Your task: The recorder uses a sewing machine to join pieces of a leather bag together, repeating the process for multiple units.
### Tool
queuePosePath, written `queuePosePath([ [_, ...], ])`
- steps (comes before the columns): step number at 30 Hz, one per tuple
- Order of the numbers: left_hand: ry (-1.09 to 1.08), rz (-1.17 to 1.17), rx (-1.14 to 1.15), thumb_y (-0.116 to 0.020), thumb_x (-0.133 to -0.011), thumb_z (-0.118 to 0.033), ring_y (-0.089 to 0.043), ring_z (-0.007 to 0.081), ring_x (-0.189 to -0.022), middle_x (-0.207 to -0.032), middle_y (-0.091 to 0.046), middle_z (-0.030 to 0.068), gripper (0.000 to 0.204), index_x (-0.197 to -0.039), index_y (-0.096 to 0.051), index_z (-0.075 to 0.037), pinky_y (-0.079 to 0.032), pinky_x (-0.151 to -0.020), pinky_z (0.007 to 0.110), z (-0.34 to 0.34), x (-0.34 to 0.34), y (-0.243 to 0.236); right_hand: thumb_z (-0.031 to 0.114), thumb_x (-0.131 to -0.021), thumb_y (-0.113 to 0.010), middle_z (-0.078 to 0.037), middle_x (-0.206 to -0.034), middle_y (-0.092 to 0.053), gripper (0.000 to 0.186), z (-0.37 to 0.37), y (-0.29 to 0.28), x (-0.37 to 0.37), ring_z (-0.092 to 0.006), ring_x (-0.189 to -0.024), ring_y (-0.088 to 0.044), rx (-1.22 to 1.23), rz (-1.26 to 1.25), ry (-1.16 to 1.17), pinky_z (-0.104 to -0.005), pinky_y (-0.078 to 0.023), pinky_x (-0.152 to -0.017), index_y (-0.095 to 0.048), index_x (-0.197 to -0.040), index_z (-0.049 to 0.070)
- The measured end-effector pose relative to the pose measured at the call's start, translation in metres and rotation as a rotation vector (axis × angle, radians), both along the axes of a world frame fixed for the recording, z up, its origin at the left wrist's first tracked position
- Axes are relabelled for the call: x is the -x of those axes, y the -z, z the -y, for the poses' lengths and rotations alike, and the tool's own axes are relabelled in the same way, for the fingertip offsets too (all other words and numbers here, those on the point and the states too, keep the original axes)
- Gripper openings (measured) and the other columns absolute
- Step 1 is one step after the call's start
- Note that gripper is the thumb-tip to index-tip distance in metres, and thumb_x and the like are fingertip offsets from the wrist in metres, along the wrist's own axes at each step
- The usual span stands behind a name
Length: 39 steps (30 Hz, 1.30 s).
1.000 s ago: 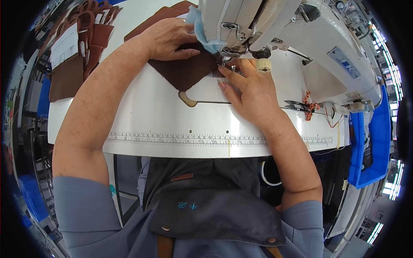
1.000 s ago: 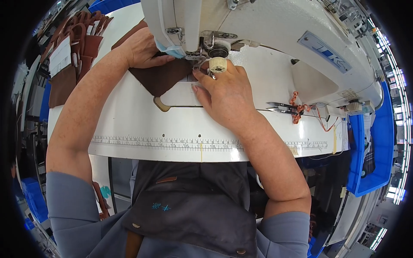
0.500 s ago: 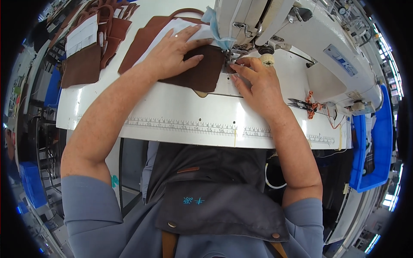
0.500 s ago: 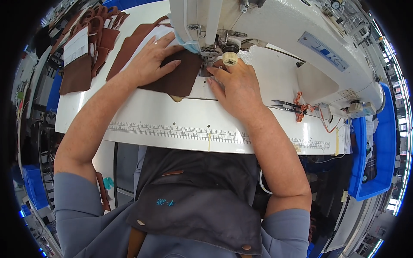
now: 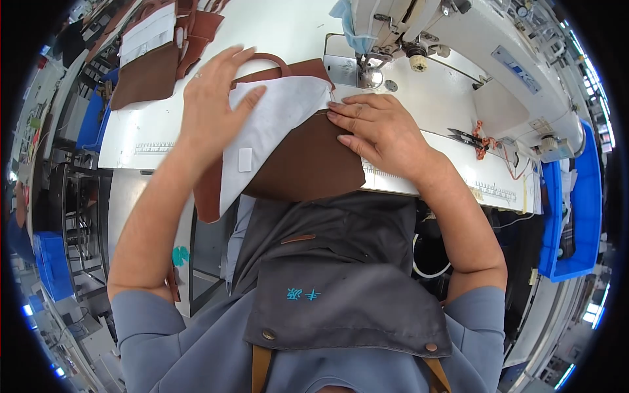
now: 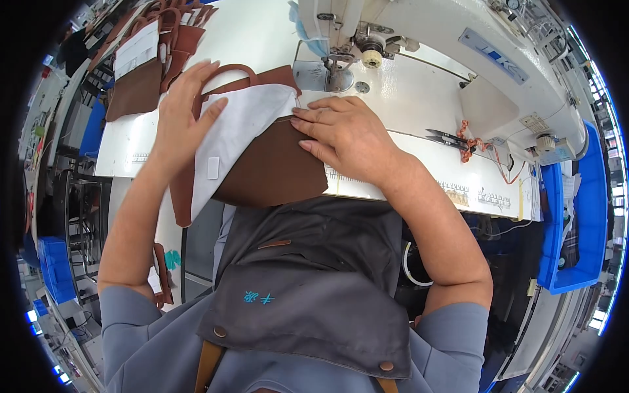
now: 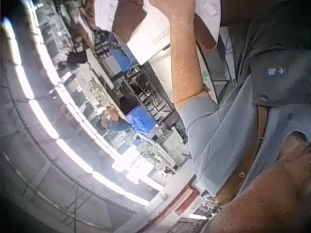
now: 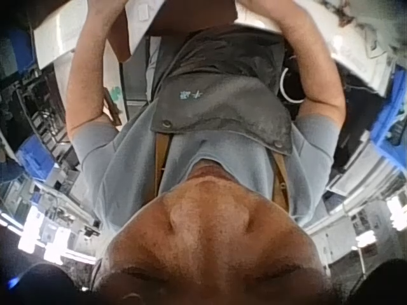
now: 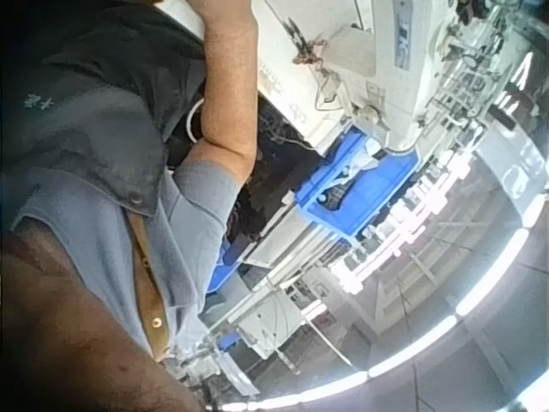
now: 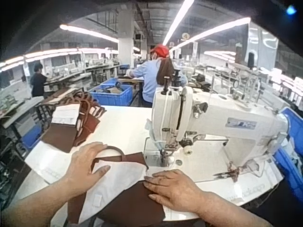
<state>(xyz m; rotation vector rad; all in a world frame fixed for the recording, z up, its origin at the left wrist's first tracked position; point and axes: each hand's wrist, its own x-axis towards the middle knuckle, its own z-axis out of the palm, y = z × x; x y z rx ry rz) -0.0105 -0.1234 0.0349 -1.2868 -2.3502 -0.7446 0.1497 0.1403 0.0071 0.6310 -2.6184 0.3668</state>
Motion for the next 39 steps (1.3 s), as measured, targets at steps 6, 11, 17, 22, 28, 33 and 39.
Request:
queuePosePath([
  [6, -0.073, 0.117, 0.279, -0.083, -0.08, -0.039, -0.061, 0.0273, -0.112, -0.114, -0.066, 0.0115, 0.048, -0.111, -0.069, -0.005, -0.048, -0.097, 0.039, -0.001, 0.026, 0.009, 0.034, -0.09, -0.071, -0.01, -0.123, -0.072, 0.042, 0.028, -0.001, -0.014, -0.0268, -0.116, -0.062, -0.043, -0.036, 0.109, -0.0395, -0.046, -0.101, -0.073, -0.118, 0.003],
  [11, -0.131, 0.39, 0.433, -0.086, -0.076, -0.041, -0.063, 0.0204, -0.085, -0.089, -0.065, 0.0017, 0.046, -0.101, -0.069, -0.006, -0.051, -0.077, 0.036, -0.014, 0.032, -0.013, 0.039, -0.087, -0.073, -0.011, -0.122, -0.072, 0.047, 0.039, 0.001, -0.016, -0.0275, -0.114, -0.063, -0.002, -0.054, 0.144, -0.0416, -0.045, -0.101, -0.074, -0.118, 0.003],
  [17, -0.101, 0.436, 0.518, -0.082, -0.084, -0.03, -0.06, 0.0134, -0.081, -0.086, -0.063, 0.0008, 0.032, -0.094, -0.068, -0.003, -0.049, -0.071, 0.032, -0.004, 0.039, -0.033, 0.04, -0.087, -0.074, -0.011, -0.125, -0.069, 0.047, 0.05, -0.002, -0.018, -0.0289, -0.116, -0.061, 0.022, -0.039, 0.165, -0.0421, -0.044, -0.102, -0.074, -0.118, 0.004],
  [22, 0.56, 0.947, 0.217, -0.076, -0.093, -0.029, -0.061, 0.0124, -0.091, -0.094, -0.067, 0.0051, 0.031, -0.105, -0.069, -0.002, -0.051, -0.081, 0.033, -0.032, -0.018, -0.053, 0.033, -0.084, -0.075, -0.011, -0.122, -0.069, 0.042, 0.045, -0.001, -0.021, -0.031, -0.118, -0.06, 0.036, 0.003, 0.195, -0.0449, -0.043, -0.104, -0.074, -0.114, 0.003],
  [28, 0.069, 0.686, 0.237, -0.074, -0.093, -0.038, -0.06, 0.0223, -0.127, -0.136, -0.063, 0.0133, 0.056, -0.135, -0.058, -0.004, -0.045, -0.108, 0.035, -0.035, 0.01, -0.032, 0.023, -0.077, -0.071, -0.013, -0.121, -0.068, 0.04, 0.043, 0.003, -0.019, -0.034, -0.122, -0.058, 0.056, 0.005, 0.116, -0.0471, -0.042, -0.105, -0.072, -0.113, 0.004],
  [33, -0.188, 0.214, 0.099, -0.067, -0.094, -0.036, -0.056, 0.0358, -0.129, -0.136, -0.062, 0.0179, 0.051, -0.132, -0.061, -0.003, -0.042, -0.111, 0.044, 0.021, 0.076, 0.056, 0.014, -0.083, -0.063, -0.012, -0.127, -0.068, 0.033, 0.044, 0.001, -0.014, -0.0347, -0.125, -0.057, 0.053, 0.074, 0.092, -0.0478, -0.041, -0.106, -0.072, -0.114, 0.005],
  [39, -0.134, 0.652, -0.619, -0.062, -0.098, -0.012, -0.073, 0.0274, -0.091, -0.107, -0.073, 0.0179, 0.023, -0.116, -0.061, 0.002, -0.055, -0.085, 0.038, 0.022, 0.015, 0.046, 0.036, -0.107, -0.035, -0.016, -0.128, -0.066, 0.053, 0.039, 0.003, -0.028, -0.0337, -0.13, -0.053, 0.594, 0.29, 0.128, -0.0428, -0.035, -0.112, -0.068, -0.121, -0.004],
])
